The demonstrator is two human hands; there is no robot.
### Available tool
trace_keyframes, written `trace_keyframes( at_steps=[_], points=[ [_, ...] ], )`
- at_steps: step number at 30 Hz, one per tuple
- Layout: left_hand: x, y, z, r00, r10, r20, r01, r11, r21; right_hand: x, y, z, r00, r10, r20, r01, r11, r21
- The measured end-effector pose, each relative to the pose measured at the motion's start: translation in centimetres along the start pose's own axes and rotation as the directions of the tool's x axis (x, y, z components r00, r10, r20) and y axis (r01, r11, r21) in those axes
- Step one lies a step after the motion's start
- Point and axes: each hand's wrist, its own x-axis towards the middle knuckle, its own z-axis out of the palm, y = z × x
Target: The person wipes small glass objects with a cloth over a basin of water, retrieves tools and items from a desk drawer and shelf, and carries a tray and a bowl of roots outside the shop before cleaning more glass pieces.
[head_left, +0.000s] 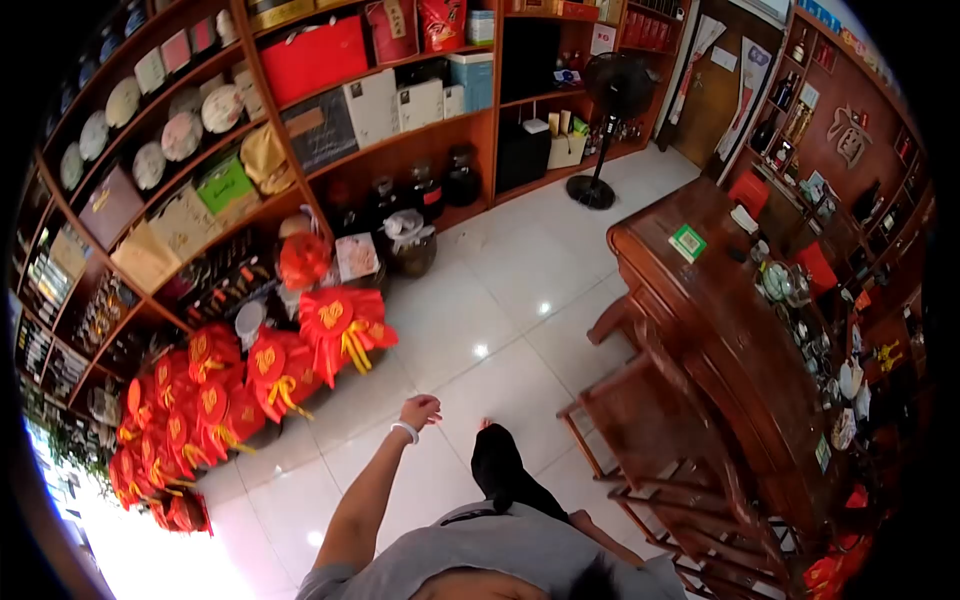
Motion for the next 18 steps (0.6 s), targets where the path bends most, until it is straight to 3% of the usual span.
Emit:
trace_keyframes(
  at_steps=[2,3,4,5,6,7,8,9,10,11,13,14,17,18],
  points=[
    [6.9,-3.7,-1.3,0.997,0.044,0.059,-0.051,0.991,0.123,7.6,-2.7,-4.7,0.988,0.154,-0.026,-0.151,0.985,0.088],
    [8.0,-3.4,-2.5,0.997,-0.05,0.063,0.025,0.936,0.35,11.6,-4.0,-7.6,0.99,0.137,-0.023,-0.112,0.885,0.453],
    [9.0,-3.6,-4.5,0.987,-0.157,0.019,0.124,0.838,0.532,16.5,-4.3,-8.9,0.994,0.11,-0.004,-0.068,0.648,0.759],
    [8.3,-3.1,-6.5,0.97,-0.235,-0.057,0.231,0.828,0.511,18.8,-7.3,-12.2,0.991,0.113,-0.065,-0.022,0.639,0.769],
    [8.0,-4.0,-8.8,0.939,-0.313,-0.145,0.345,0.866,0.363,21.1,-10.4,-15.6,0.985,0.116,-0.126,0.025,0.631,0.775],
    [7.3,-4.7,-11.1,0.884,-0.412,-0.22,0.433,0.9,0.056,22.7,-14.5,-18.8,0.978,0.166,-0.127,-0.009,0.644,0.765],
    [6.2,-5.0,-13.3,0.791,-0.531,-0.302,0.459,0.843,-0.281,24.4,-18.5,-22.1,0.968,0.215,-0.129,-0.045,0.654,0.755],
    [5.3,-6.1,-15.6,0.684,-0.655,-0.322,0.396,0.703,-0.59,26.0,-22.5,-25.3,0.956,0.264,-0.129,-0.081,0.661,0.746],
    [3.9,-8.8,-17.9,0.63,-0.643,-0.436,0.188,0.67,-0.718,27.0,-26.0,-28.3,0.972,0.181,-0.154,-0.023,0.715,0.698],
    [4.1,-9.1,-19.2,0.543,-0.682,-0.489,0.127,0.642,-0.756,28.0,-29.5,-31.2,0.98,0.096,-0.176,0.042,0.76,0.648],
    [6.9,-7.1,-20.8,0.427,-0.76,-0.49,0.286,0.627,-0.724,32.4,-32.8,-35.7,0.982,0.053,-0.181,0.076,0.767,0.637],
    [9.3,-6.1,-21.1,0.416,-0.779,-0.47,0.383,0.619,-0.686,34.3,-34.1,-36.9,0.987,0.013,-0.16,0.092,0.768,0.634],
    [20.6,-1.5,-20.5,0.506,-0.77,-0.388,0.592,0.638,-0.494,39.9,-33.4,-40.2,0.971,0.06,-0.233,0.081,0.831,0.551],
    [25.0,0.3,-20.6,0.549,-0.754,-0.361,0.629,0.657,-0.416,41.4,-32.4,-41.1,0.985,0.0,-0.175,0.063,0.933,0.354]
  ],
)
